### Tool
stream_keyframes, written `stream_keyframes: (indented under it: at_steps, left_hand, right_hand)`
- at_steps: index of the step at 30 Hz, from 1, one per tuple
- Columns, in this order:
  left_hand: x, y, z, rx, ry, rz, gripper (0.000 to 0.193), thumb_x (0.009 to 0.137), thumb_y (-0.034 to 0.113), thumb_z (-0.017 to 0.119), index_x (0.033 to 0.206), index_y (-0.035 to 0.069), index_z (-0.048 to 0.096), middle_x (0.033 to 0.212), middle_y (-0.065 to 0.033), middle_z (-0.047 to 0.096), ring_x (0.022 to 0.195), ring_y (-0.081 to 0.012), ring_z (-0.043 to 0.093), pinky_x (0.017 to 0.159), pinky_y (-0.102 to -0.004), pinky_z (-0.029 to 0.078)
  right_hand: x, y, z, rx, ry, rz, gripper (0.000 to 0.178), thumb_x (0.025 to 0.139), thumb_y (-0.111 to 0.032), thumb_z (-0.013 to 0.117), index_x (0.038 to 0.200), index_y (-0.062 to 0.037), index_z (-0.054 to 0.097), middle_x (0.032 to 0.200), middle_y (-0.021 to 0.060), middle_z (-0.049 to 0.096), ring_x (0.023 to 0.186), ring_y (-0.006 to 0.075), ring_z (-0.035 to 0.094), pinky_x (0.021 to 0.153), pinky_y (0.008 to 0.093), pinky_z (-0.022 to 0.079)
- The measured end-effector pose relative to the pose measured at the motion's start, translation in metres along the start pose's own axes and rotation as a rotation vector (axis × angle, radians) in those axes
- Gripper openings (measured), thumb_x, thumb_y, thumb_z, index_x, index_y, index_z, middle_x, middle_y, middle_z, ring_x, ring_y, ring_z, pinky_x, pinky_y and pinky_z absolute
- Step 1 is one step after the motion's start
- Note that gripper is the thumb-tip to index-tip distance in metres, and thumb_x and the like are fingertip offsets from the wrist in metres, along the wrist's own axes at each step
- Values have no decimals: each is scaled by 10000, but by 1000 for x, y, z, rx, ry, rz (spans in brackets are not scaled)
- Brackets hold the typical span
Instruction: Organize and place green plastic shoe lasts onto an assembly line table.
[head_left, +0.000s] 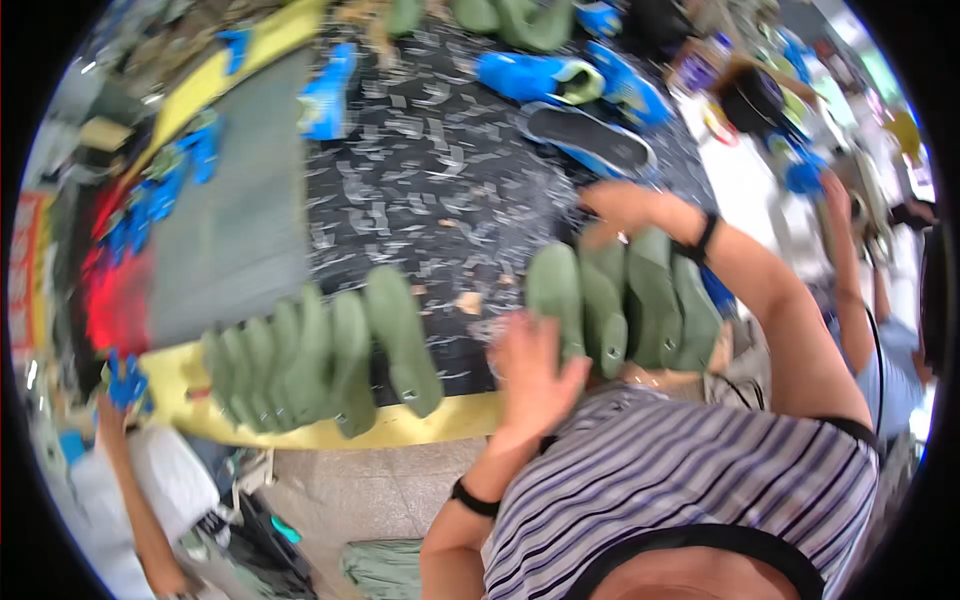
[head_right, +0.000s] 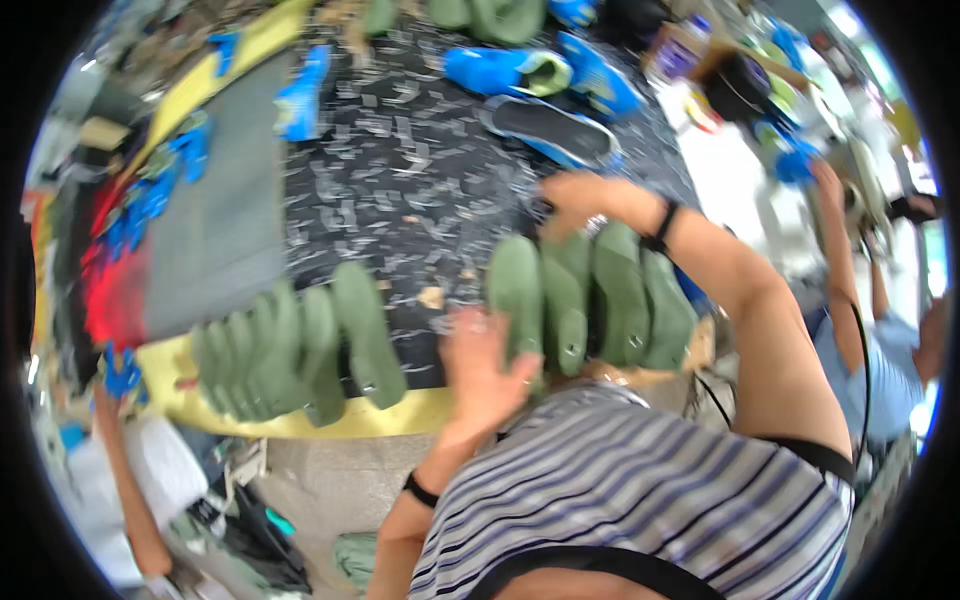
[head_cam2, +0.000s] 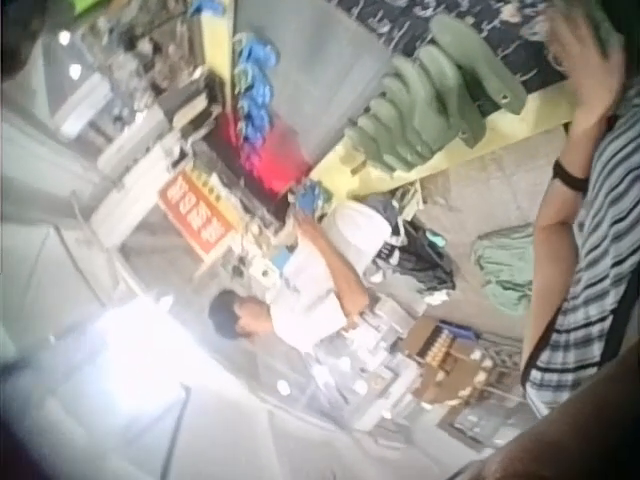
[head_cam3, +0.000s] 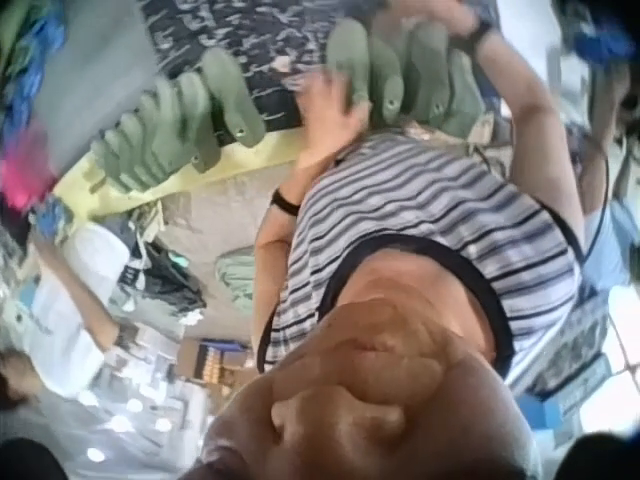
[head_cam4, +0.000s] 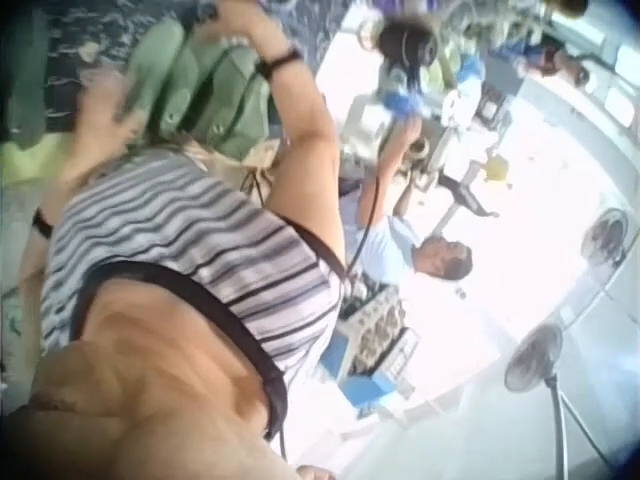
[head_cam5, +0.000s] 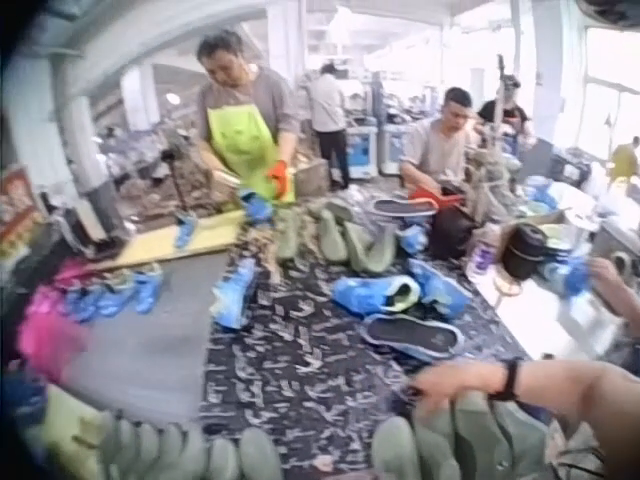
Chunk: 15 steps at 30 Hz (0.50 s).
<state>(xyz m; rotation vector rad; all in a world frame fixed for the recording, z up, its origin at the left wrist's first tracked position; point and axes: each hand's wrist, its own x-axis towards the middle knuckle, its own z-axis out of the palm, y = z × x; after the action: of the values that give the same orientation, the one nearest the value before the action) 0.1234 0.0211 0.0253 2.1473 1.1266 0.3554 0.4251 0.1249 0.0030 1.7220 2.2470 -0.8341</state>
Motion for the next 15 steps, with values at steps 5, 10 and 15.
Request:
stream_keyframes:
  at_steps: [5,10,15]
  left_hand:
    - [-7,-9,65,-137,-40,233,422,836,218,651,1211,71,525,1408,-277,269,1269,-506,305,1012,-537,332]
    - [-27,-9,53,-305,56,13,335,868,92,572,1197,67,514,1381,-277,322,1157,-506,440,916,-493,447]
    - [-35,-29,37,-137,226,30,378,842,49,576,1213,62,510,1306,-255,441,1088,-453,520,874,-457,477]
  right_hand:
    - [-33,37,50,282,-74,134,759,685,-433,792,1135,102,497,1080,258,599,977,357,614,793,417,515]
    - [-32,-2,45,967,-131,303,556,766,-292,743,1080,113,524,985,205,612,816,301,656,547,382,583]
    - [-59,-34,11,1055,11,388,426,804,-161,662,1056,144,504,906,202,598,712,288,652,468,392,576]
